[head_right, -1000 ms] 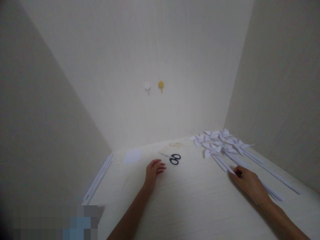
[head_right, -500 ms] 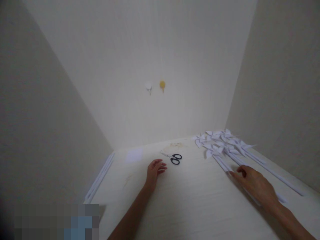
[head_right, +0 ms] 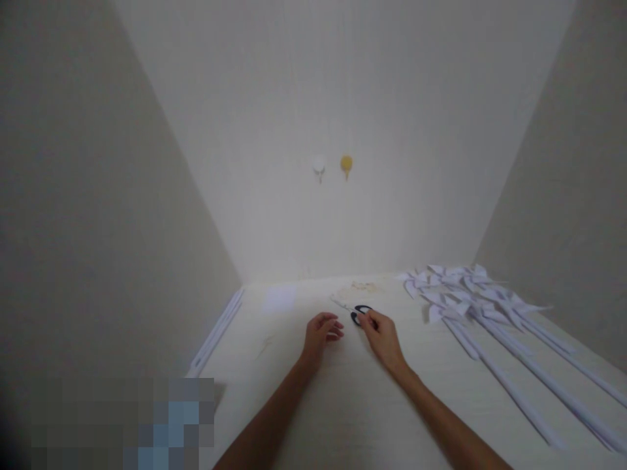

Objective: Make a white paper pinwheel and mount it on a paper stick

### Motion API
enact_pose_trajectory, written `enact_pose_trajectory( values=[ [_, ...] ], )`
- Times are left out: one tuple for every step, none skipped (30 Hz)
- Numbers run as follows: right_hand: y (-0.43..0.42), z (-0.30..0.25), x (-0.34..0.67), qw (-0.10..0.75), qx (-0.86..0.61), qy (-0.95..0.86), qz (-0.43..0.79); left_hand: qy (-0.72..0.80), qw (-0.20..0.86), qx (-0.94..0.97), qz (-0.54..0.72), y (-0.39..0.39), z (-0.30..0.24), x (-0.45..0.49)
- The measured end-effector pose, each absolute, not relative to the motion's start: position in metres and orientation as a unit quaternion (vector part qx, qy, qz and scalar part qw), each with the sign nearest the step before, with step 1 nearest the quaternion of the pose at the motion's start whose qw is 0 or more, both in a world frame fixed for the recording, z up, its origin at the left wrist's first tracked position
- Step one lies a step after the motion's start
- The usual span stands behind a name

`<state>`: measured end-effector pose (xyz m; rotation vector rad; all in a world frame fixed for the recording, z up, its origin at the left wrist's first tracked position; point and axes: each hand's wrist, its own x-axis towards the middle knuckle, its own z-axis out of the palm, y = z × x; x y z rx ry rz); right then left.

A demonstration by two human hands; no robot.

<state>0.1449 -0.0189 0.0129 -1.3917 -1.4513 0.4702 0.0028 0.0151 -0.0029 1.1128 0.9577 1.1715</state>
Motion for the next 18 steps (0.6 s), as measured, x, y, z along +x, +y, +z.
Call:
enact_pose_trajectory(
  values=[
    [-0.013,0.008,0.137,0.533,-0.572,-0.587,0.211,0.414,0.589,0.478,0.503,0.015,-0.003,0.003],
    [-0.008,0.002,0.131,0.539,-0.57,-0.582,0.214,0.417,0.587,0.478,0.502,0.016,-0.004,0.003],
    [-0.004,-0.003,0.127,0.542,-0.567,-0.58,0.217,0.421,0.584,0.48,0.501,0.017,-0.004,0.004],
    [-0.002,-0.008,0.125,0.55,-0.565,-0.572,0.224,0.423,0.58,0.485,0.5,0.017,-0.004,0.004],
    [-0.001,-0.012,0.124,0.551,-0.565,-0.571,0.225,0.425,0.574,0.491,0.498,0.018,-0.005,0.004],
    [-0.001,-0.015,0.124,0.549,-0.562,-0.574,0.231,0.426,0.567,0.499,0.498,0.018,-0.005,0.004],
    [-0.001,-0.017,0.124,0.548,-0.557,-0.577,0.237,0.427,0.56,0.507,0.497,0.018,-0.006,0.004],
    [-0.002,-0.018,0.124,0.545,-0.552,-0.582,0.242,0.427,0.552,0.516,0.496,0.017,-0.007,0.004],
    [-0.002,-0.019,0.125,0.544,-0.55,-0.585,0.246,0.427,0.545,0.526,0.493,0.016,-0.008,0.005],
    [-0.003,-0.019,0.125,0.543,-0.547,-0.587,0.248,0.428,0.538,0.536,0.49,0.015,-0.008,0.005],
    [-0.003,-0.018,0.125,0.542,-0.546,-0.588,0.249,0.429,0.531,0.545,0.486,0.013,-0.009,0.006],
    [-0.003,-0.017,0.125,0.542,-0.546,-0.588,0.25,0.431,0.523,0.556,0.482,0.011,-0.01,0.006],
    [-0.003,-0.016,0.125,0.542,-0.547,-0.587,0.249,0.434,0.512,0.568,0.477,0.01,-0.011,0.006],
    [-0.003,-0.014,0.124,0.543,-0.547,-0.587,0.247,0.442,0.494,0.582,0.472,0.01,-0.01,0.006],
    [-0.003,-0.013,0.124,0.544,-0.548,-0.587,0.244,0.459,0.465,0.602,0.459,0.012,-0.009,0.004],
    [-0.003,-0.013,0.124,0.545,-0.549,-0.587,0.238,0.483,0.428,0.621,0.444,0.015,-0.007,0.001],
    [-0.003,-0.012,0.123,0.545,-0.55,-0.588,0.233,0.521,0.362,0.652,0.416,0.021,-0.003,-0.004],
    [-0.003,-0.012,0.123,0.545,-0.551,-0.59,0.227,0.566,0.28,0.685,0.362,0.028,0.001,-0.01]
  ],
)
